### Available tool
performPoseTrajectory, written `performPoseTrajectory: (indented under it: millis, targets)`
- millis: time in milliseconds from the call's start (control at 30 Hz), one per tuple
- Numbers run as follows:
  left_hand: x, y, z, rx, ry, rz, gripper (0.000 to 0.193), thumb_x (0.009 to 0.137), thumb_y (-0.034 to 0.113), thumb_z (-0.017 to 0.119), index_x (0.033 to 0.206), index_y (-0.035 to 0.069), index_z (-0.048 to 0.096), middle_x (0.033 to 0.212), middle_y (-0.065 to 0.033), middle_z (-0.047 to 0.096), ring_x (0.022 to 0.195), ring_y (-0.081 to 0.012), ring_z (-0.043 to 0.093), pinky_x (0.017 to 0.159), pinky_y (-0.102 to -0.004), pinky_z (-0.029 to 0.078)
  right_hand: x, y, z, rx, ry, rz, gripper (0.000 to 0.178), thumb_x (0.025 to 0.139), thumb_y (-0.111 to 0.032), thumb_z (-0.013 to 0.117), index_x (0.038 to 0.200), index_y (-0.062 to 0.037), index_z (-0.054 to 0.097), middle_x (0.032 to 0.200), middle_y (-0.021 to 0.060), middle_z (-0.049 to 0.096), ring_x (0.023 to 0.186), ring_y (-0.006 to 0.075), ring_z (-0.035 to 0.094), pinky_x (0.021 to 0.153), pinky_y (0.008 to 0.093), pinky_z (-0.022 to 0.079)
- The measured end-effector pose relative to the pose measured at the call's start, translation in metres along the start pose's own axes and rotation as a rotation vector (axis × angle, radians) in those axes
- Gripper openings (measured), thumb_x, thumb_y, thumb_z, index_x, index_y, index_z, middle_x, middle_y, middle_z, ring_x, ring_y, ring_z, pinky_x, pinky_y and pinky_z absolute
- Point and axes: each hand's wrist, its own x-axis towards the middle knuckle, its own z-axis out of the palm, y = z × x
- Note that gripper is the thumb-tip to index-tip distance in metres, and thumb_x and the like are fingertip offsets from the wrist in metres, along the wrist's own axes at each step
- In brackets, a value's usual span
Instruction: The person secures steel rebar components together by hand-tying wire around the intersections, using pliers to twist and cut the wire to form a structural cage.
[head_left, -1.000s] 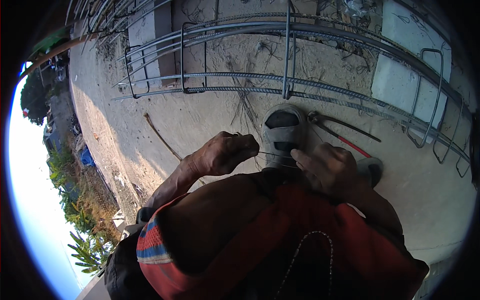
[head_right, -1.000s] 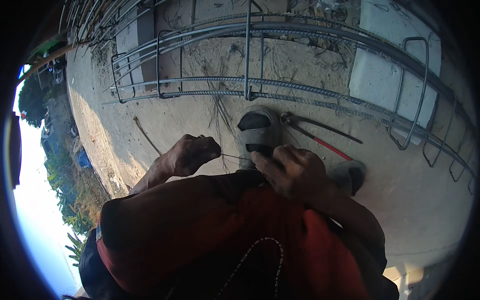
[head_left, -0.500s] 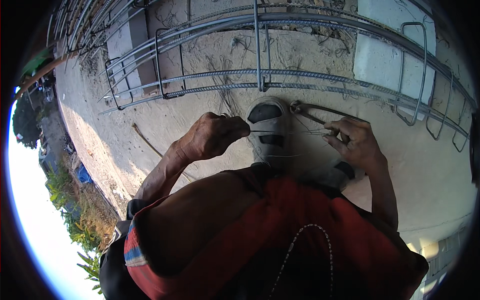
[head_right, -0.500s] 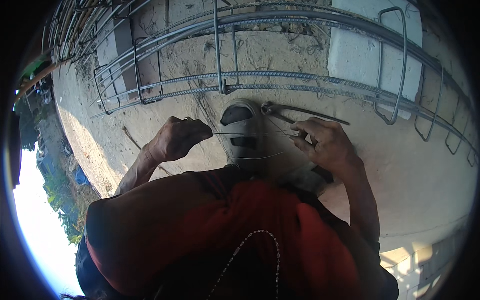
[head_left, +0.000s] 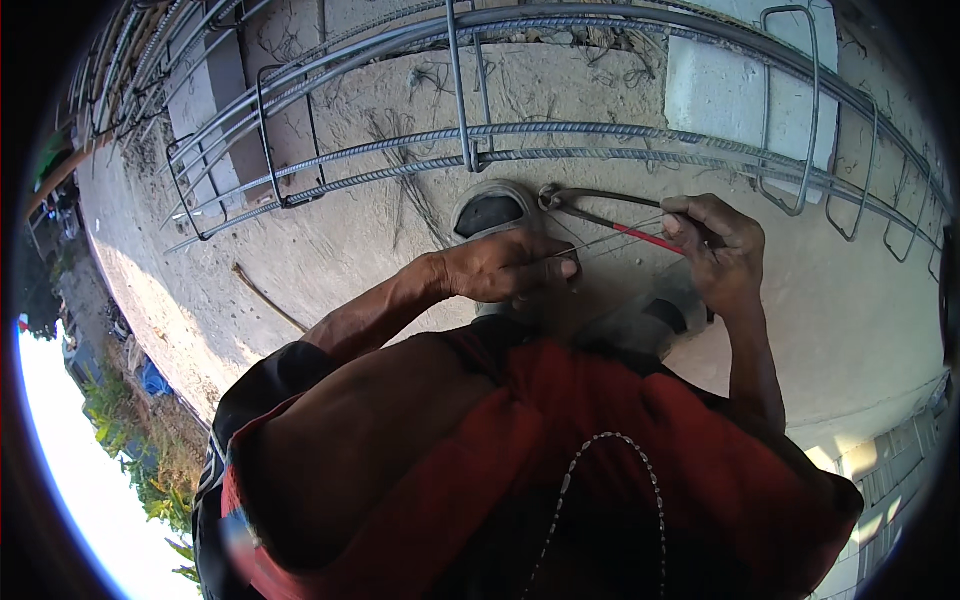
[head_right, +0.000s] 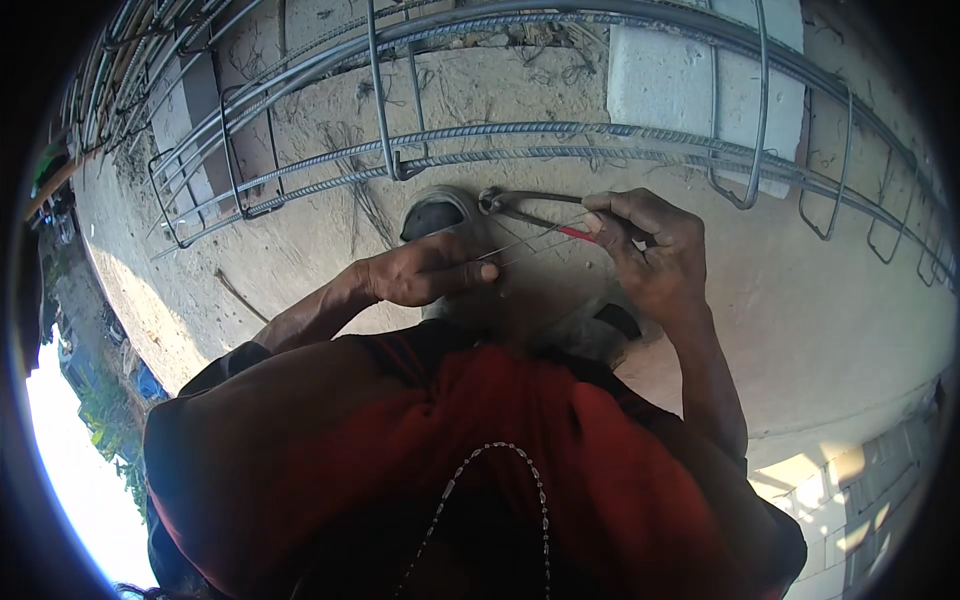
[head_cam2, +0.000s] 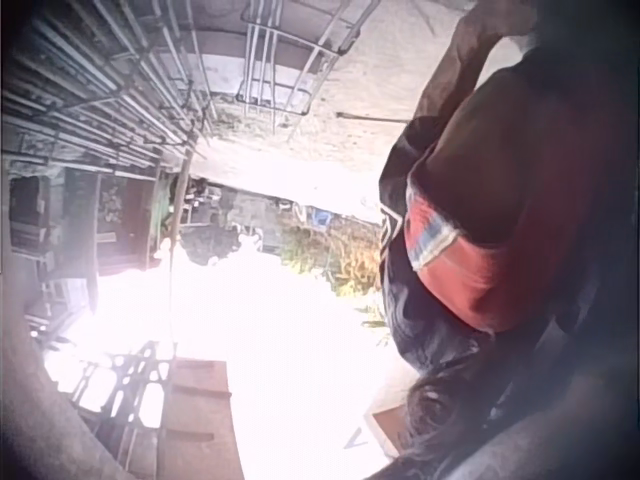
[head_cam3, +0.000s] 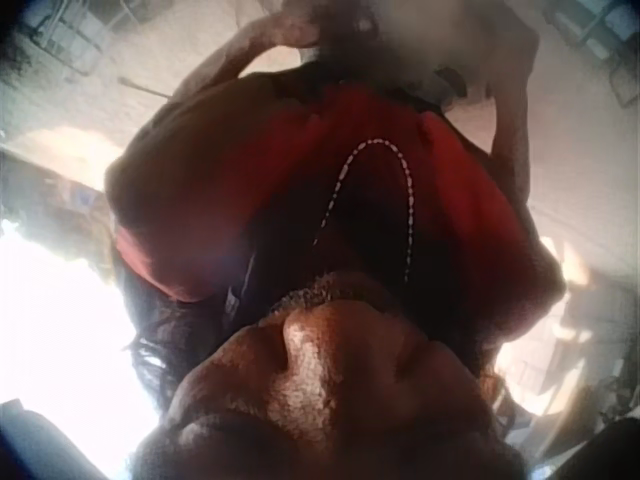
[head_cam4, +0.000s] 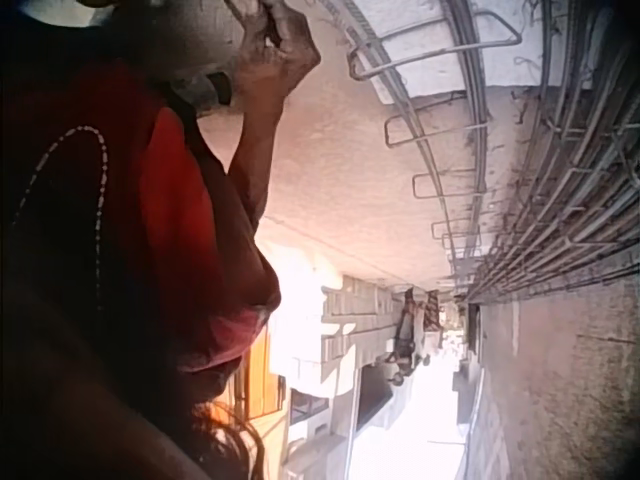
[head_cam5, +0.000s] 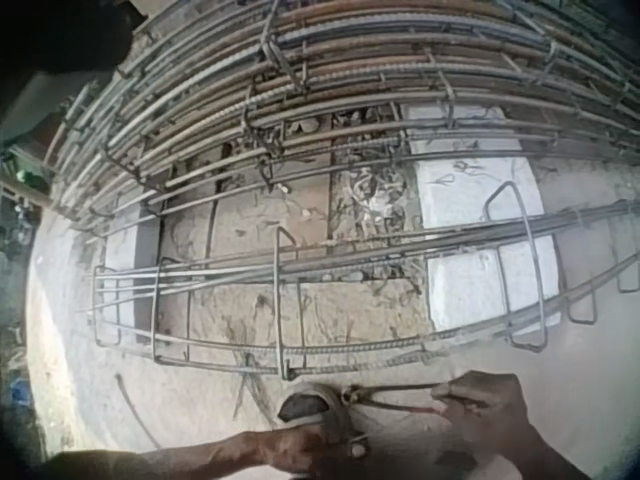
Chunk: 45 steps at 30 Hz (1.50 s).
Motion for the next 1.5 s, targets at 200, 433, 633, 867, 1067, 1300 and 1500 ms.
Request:
performPoseTrajectory:
  millis: [200, 433, 633, 867, 1067, 1300, 1500]
  targets:
    - [0.020, 0.002, 0.004, 0.117, 0.017, 0.203, 0.040, 0.094, 0.034, 0.045, 0.090, -0.001, 0.061, 0.068, -0.0121, 0.058, 0.065, -0.0198, 0.055, 0.061, -0.0352, 0.044, -0.017, -0.015, 0.020, -0.724, -0.144, -0.556, 0.046, 0.071, -0.018, 0.068, 0.116, -0.0130, 0.059, 0.102, 0.0070, 0.058, 0.076, 0.0202, 0.061, 0.060, 0.0332, 0.051]
    - [-0.038, -0.005, -0.041, 0.416, 0.181, -0.106, 0.049, 0.084, 0.046, 0.060, 0.102, 0.000, 0.063, 0.078, -0.0142, 0.063, 0.070, -0.0216, 0.060, 0.061, -0.0339, 0.045, -0.032, 0.038, -0.032, -0.373, -0.040, -0.239, 0.027, 0.076, -0.014, 0.067, 0.102, -0.0116, 0.063, 0.069, 0.0041, 0.059, 0.053, 0.0179, 0.059, 0.047, 0.0304, 0.048]
    - [-0.026, 0.034, -0.016, 1.169, 0.564, 0.505, 0.051, 0.088, 0.042, 0.055, 0.115, 0.000, 0.056, 0.096, -0.0180, 0.064, 0.077, -0.0323, 0.062, 0.071, -0.0382, 0.050, -0.053, 0.016, -0.041, -0.554, -0.222, -0.278, 0.029, 0.074, -0.013, 0.069, 0.102, -0.0143, 0.064, 0.075, 0.0023, 0.060, 0.057, 0.0177, 0.059, 0.048, 0.0294, 0.046]
    - [0.015, 0.045, 0.017, 0.328, 0.009, 0.294, 0.030, 0.092, 0.020, 0.049, 0.111, -0.002, 0.056, 0.085, -0.0200, 0.064, 0.076, -0.0345, 0.063, 0.069, -0.0396, 0.050, -0.044, 0.003, -0.033, -0.551, -0.073, -0.465, 0.030, 0.072, -0.014, 0.070, 0.101, -0.0160, 0.064, 0.071, -0.0007, 0.051, 0.058, 0.0154, 0.054, 0.051, 0.0290, 0.046]
    - [0.001, 0.047, -0.010, 1.312, 0.198, 0.562, 0.037, 0.076, 0.012, 0.059, 0.113, 0.008, 0.058, 0.064, -0.0027, 0.062, 0.056, -0.0158, 0.060, 0.058, -0.0311, 0.045, -0.065, -0.009, -0.026, -0.102, -0.395, 0.109, 0.015, 0.085, -0.022, 0.060, 0.095, -0.0112, 0.065, 0.073, 0.0034, 0.058, 0.068, 0.0173, 0.056, 0.060, 0.0306, 0.047]
    - [-0.006, 0.034, 0.006, 1.341, 0.207, 0.708, 0.045, 0.073, 0.024, 0.055, 0.116, 0.012, 0.056, 0.063, -0.0005, 0.058, 0.060, -0.0175, 0.059, 0.059, -0.0315, 0.048, -0.056, 0.018, -0.046, 0.166, -0.524, 0.147, 0.039, 0.094, -0.033, 0.048, 0.073, -0.0031, 0.060, 0.059, 0.0043, 0.057, 0.060, 0.0155, 0.056, 0.062, 0.0291, 0.044]
    - [0.019, 0.027, -0.014, 1.302, 0.311, 0.804, 0.036, 0.072, 0.024, 0.066, 0.105, 0.011, 0.062, 0.056, -0.0002, 0.057, 0.056, -0.0142, 0.057, 0.054, -0.0314, 0.044, -0.079, 0.013, -0.067, 0.653, -0.683, 0.441, 0.053, 0.094, -0.033, 0.046, 0.050, -0.0032, 0.048, 0.043, 0.0003, 0.043, 0.037, 0.0080, 0.034, 0.037, 0.0262, 0.026]
